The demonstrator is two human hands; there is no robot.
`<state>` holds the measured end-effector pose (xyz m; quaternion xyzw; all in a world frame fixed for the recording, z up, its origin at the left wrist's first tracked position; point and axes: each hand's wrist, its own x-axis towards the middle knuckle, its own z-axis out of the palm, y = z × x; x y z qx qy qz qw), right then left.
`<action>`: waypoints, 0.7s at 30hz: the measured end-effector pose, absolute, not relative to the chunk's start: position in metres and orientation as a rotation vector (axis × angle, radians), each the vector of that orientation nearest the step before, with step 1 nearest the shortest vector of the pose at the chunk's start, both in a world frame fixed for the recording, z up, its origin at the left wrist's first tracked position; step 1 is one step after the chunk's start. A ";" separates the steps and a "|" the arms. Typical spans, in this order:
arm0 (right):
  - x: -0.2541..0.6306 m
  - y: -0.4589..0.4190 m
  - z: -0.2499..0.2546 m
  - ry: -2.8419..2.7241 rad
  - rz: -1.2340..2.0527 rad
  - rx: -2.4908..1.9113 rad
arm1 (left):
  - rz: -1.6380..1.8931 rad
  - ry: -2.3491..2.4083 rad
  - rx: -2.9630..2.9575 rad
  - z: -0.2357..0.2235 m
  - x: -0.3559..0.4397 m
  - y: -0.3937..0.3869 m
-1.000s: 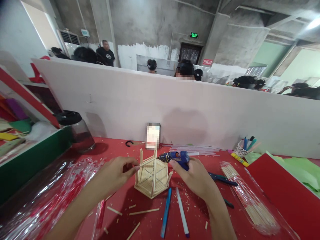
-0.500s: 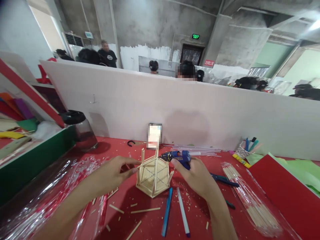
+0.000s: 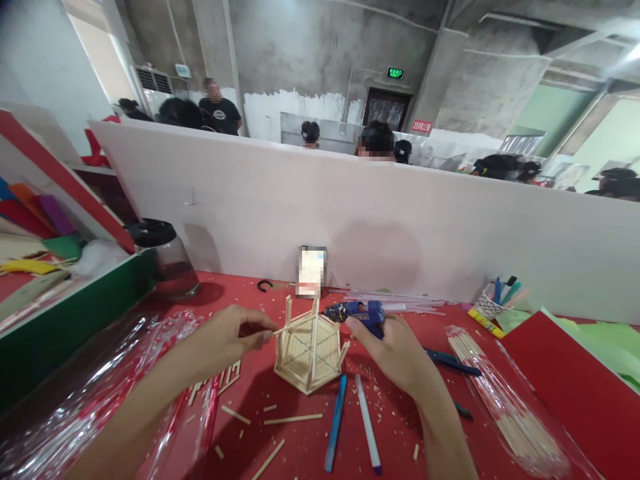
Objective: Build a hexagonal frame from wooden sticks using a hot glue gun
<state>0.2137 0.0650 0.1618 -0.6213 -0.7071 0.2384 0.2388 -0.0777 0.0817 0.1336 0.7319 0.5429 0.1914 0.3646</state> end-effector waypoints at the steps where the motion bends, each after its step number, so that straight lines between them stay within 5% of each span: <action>1: 0.214 0.066 0.162 -1.937 0.653 -1.699 | 0.493 1.397 1.880 0.134 -0.078 0.082; 21: 0.211 0.069 0.157 -1.924 0.571 -1.682 | 0.538 1.382 1.842 0.135 -0.080 0.083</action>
